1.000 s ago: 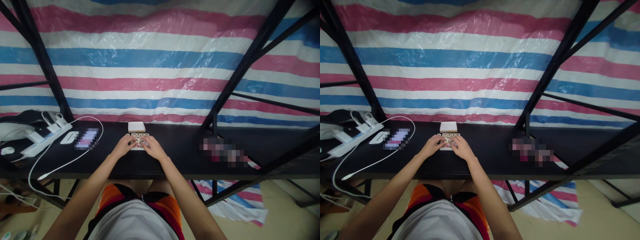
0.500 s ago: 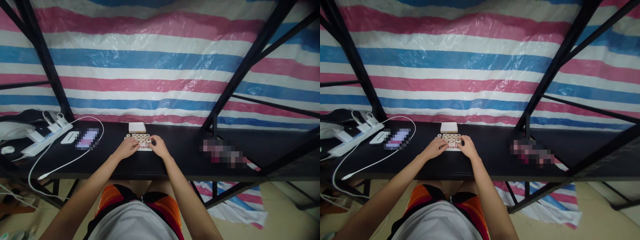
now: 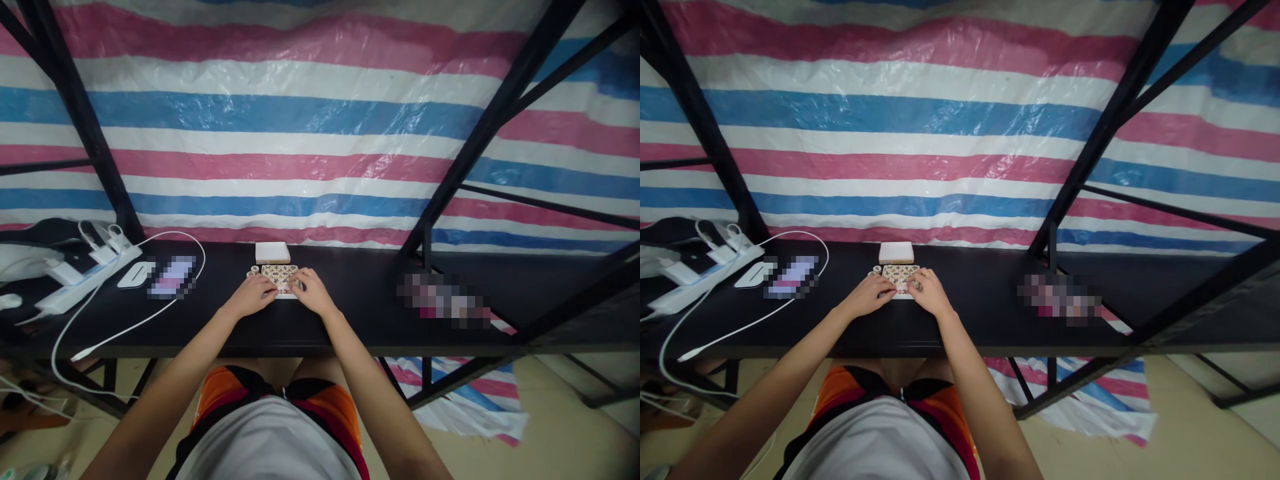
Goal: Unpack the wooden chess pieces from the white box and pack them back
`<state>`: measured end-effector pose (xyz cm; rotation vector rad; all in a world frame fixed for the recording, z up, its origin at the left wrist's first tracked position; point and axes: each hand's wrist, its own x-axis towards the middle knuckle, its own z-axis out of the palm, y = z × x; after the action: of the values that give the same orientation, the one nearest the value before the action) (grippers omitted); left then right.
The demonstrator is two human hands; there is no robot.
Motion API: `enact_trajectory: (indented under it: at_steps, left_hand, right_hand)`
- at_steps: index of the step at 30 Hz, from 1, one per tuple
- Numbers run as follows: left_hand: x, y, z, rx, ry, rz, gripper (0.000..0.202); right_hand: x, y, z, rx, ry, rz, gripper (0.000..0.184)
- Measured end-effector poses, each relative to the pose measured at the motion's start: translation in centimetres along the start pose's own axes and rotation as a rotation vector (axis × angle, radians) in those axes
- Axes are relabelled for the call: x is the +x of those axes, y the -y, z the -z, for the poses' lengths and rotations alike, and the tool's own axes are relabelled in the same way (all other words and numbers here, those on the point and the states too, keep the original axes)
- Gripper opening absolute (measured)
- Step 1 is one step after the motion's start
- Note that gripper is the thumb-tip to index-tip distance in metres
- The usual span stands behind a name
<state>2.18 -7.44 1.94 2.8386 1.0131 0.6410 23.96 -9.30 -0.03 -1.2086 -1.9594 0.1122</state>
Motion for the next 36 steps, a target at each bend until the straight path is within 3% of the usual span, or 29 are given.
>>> enact_trajectory:
  at_steps: [8, 13, 17, 20, 22, 26, 36]
  left_hand:
    - [0.2, 0.1, -0.5, 0.026, -0.002, -0.010, 0.033]
    - [0.1, -0.1, 0.5, -0.013, -0.060, 0.021, 0.030]
    - [-0.9, 1.7, 1.7, -0.044, -0.109, 0.216, 0.030]
    - [-1.8, 3.7, 2.2, -0.068, -0.086, 0.443, 0.022]
    - [-2.2, 4.6, 2.3, -0.137, -0.033, 0.496, 0.020]
    - [-2.5, 4.9, 1.9, -0.286, 0.062, 0.451, 0.026]
    - [-2.2, 4.1, 1.9, -0.373, 0.105, 0.376, 0.034]
  right_hand:
    - [0.0, 0.5, -0.3, -0.073, 0.094, 0.066, 0.015]
    - [0.2, -0.2, -0.1, 0.010, -0.016, 0.004, 0.015]
    - [0.2, -2.1, -0.2, 0.012, -0.097, -0.208, 0.020]
    - [0.0, -3.5, -0.5, -0.053, -0.065, -0.314, 0.025]
    - [-0.1, -3.9, -0.6, -0.078, -0.038, -0.331, 0.027]
    - [-0.2, -4.0, -0.7, -0.054, -0.009, -0.361, 0.028]
    - [-0.2, -4.0, -0.6, -0.053, 0.011, -0.365, 0.022]
